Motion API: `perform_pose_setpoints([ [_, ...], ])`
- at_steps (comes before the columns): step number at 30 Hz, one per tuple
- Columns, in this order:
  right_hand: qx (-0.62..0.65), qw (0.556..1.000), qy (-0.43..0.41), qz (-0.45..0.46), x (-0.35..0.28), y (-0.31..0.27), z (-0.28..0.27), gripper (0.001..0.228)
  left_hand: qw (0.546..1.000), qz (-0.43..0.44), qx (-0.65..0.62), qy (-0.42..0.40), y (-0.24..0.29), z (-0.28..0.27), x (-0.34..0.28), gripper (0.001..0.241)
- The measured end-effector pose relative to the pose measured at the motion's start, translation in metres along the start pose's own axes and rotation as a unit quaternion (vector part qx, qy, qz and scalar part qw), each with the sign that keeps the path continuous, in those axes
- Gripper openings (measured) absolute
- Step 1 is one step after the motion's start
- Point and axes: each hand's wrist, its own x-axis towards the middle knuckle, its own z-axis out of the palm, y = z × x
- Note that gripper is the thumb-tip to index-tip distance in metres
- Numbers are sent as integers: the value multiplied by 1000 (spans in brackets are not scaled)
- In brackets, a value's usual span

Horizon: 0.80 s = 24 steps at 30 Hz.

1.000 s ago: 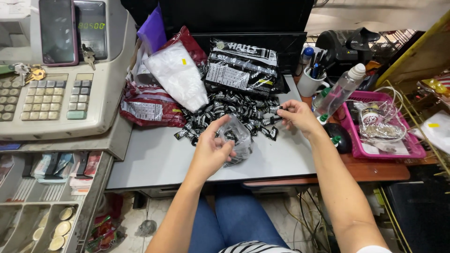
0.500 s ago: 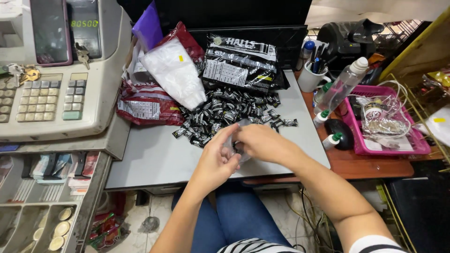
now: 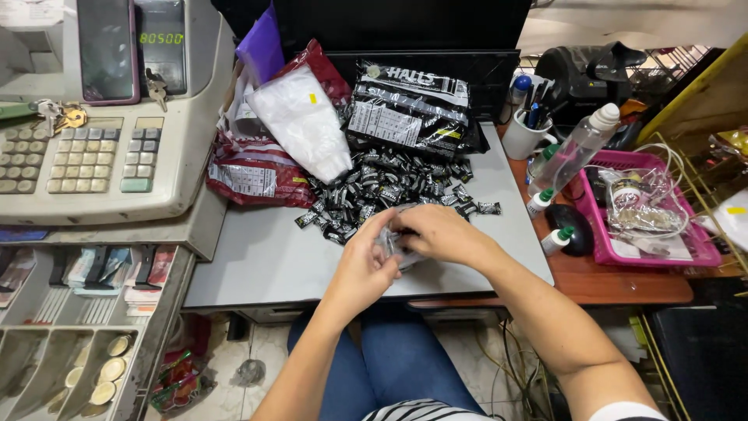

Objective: Bagging individual candies from a pile into small plastic bags

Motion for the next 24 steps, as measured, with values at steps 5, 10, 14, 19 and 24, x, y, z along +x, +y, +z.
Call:
perform_pose_setpoints([
  [5, 158, 985, 67, 22, -2, 15, -4, 10, 1000, -5, -16, -5, 0, 2, 2, 70],
  [10, 313, 942, 91, 77, -4, 26, -2, 10, 1000, -11, -20, -5, 6, 1, 4, 69],
  [14, 448, 882, 103, 106, -6, 32, -2, 11, 1000, -10, -17, 8, 12, -1, 6, 68],
  [19, 523, 836, 132, 98, -10, 51, 1, 13, 999, -13, -29, 15, 10, -1, 6, 69],
  [24, 468, 837, 248, 141, -28, 74, -6, 14, 999, -30, -27, 32, 25, -5, 1, 67],
])
